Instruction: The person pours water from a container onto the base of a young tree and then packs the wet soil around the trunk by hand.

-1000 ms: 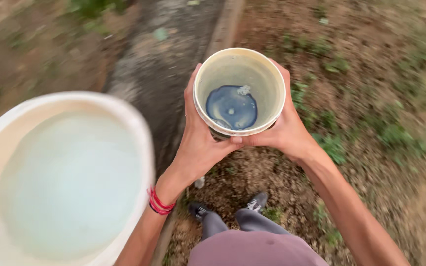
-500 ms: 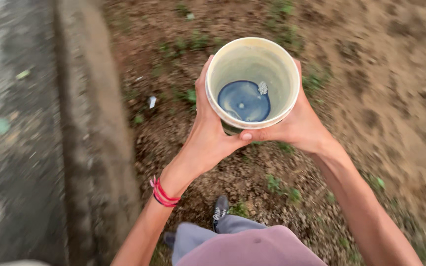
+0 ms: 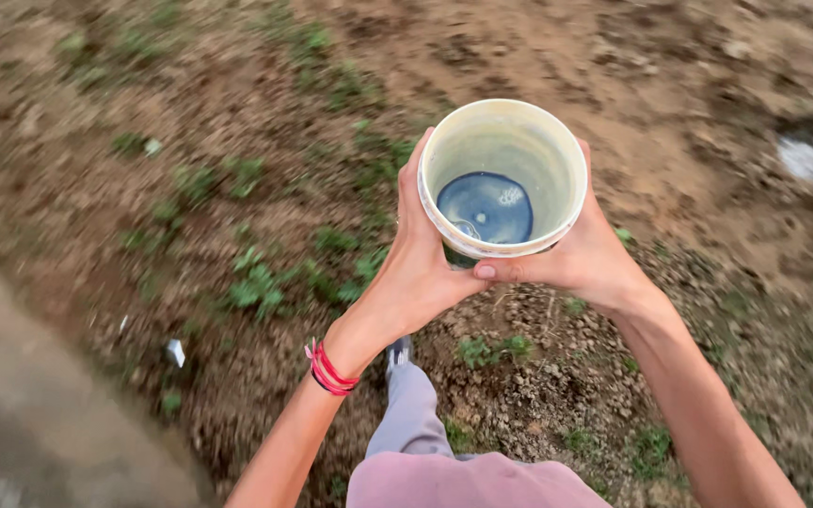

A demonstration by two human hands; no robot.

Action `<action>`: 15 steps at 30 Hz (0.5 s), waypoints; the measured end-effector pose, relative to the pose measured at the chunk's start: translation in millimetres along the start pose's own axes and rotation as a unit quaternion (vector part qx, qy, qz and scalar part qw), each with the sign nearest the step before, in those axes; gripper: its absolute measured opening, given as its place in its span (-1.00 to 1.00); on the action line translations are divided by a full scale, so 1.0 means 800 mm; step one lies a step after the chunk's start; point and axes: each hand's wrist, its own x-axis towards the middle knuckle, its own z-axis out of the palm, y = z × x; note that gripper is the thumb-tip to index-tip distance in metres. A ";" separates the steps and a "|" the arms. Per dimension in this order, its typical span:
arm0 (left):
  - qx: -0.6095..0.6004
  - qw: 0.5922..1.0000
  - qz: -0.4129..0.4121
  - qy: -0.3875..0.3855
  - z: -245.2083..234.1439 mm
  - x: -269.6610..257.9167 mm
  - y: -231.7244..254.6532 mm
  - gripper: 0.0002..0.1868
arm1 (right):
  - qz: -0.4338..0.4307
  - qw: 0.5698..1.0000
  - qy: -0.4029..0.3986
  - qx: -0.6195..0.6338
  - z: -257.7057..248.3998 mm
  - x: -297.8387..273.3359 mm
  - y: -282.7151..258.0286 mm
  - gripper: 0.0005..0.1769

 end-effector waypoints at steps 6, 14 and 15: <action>-0.048 0.995 0.046 -0.075 0.028 0.121 -0.064 0.37 | 0.044 0.994 0.095 -0.018 -0.061 0.058 0.030 0.36; -0.097 0.980 0.063 -0.159 0.045 0.301 -0.145 0.38 | 0.058 0.982 0.182 -0.005 -0.140 0.176 0.088 0.42; -0.102 0.978 0.059 -0.170 0.046 0.322 -0.153 0.39 | 0.059 0.981 0.186 0.000 -0.150 0.190 0.096 0.45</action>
